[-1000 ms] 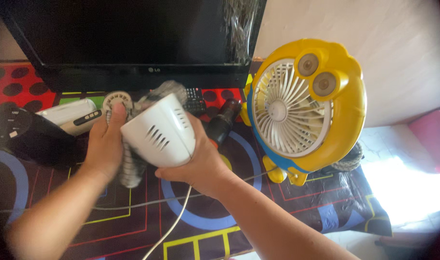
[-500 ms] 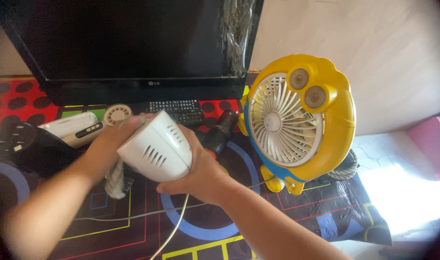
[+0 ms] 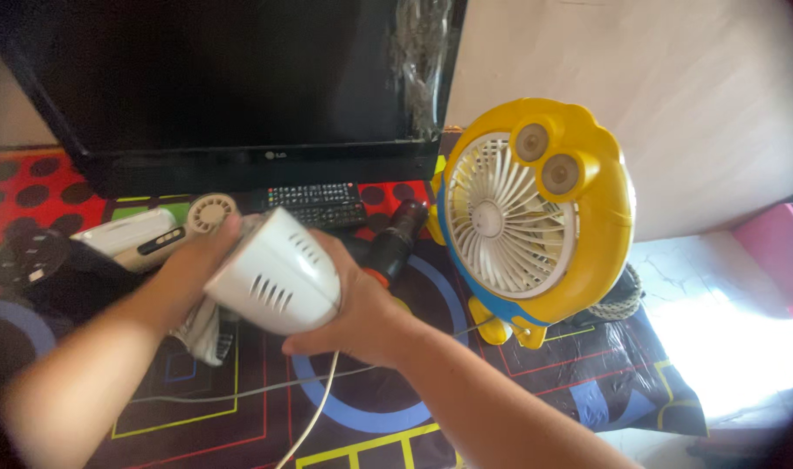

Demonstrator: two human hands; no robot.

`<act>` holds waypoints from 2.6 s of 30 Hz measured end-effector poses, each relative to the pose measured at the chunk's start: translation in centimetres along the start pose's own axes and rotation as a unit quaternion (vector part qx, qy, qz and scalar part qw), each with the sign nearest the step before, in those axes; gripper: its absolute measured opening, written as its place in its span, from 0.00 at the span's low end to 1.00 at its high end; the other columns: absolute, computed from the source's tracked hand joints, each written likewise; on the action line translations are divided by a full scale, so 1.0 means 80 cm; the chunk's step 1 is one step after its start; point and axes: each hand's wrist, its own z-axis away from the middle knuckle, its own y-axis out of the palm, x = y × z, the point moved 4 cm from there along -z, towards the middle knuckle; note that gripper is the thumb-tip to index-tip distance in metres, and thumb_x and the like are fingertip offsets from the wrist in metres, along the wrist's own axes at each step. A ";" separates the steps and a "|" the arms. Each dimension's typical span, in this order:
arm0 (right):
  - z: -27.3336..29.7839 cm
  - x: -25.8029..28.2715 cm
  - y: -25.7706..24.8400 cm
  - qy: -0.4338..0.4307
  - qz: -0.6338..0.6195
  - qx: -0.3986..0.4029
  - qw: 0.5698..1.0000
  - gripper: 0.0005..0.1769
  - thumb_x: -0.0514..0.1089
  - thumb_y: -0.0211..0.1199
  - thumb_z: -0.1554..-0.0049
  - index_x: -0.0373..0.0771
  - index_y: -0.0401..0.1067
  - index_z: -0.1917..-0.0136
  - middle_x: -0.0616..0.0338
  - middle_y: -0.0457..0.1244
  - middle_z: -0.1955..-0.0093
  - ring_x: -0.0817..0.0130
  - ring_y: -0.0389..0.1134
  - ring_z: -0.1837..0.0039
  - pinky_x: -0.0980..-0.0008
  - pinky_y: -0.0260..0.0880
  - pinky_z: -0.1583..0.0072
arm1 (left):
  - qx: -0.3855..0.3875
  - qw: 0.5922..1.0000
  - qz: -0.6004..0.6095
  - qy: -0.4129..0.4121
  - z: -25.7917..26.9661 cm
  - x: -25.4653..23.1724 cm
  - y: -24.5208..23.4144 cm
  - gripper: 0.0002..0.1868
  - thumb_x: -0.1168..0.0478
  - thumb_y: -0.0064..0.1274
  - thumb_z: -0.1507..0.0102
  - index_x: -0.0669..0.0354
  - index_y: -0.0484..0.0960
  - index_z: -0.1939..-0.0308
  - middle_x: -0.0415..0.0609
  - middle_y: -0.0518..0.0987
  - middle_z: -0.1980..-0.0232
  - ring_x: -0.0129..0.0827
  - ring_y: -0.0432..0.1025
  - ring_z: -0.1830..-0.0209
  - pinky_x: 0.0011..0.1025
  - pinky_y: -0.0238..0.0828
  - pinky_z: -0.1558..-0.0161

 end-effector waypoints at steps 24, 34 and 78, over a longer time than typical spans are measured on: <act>-0.005 -0.013 -0.013 0.031 -0.097 -0.028 0.994 0.65 0.35 0.79 0.67 0.39 0.51 0.19 0.57 0.62 0.34 0.68 0.63 0.30 0.68 0.65 0.30 | -0.002 0.998 0.016 0.054 0.041 -0.015 0.007 0.34 0.32 0.33 0.35 0.45 0.80 0.38 0.59 0.83 0.41 0.50 0.76 0.42 0.51 0.70 0.40; -0.022 -0.003 -0.011 -0.020 -0.061 0.002 0.998 0.64 0.37 0.80 0.64 0.38 0.52 0.19 0.57 0.61 0.30 0.68 0.60 0.26 0.66 0.60 0.26 | -0.026 0.967 0.242 -0.074 0.044 -0.049 0.006 0.33 0.35 0.32 0.30 0.55 0.78 0.42 0.60 0.79 0.41 0.48 0.74 0.44 0.50 0.71 0.44; -0.018 -0.004 -0.021 0.045 -0.001 -0.005 0.999 0.64 0.36 0.81 0.66 0.42 0.53 0.20 0.61 0.62 0.31 0.71 0.61 0.28 0.69 0.60 0.29 | -0.164 0.959 0.188 -0.133 0.004 0.034 -0.003 0.32 0.40 0.35 0.28 0.56 0.72 0.29 0.57 0.78 0.36 0.46 0.73 0.37 0.46 0.66 0.34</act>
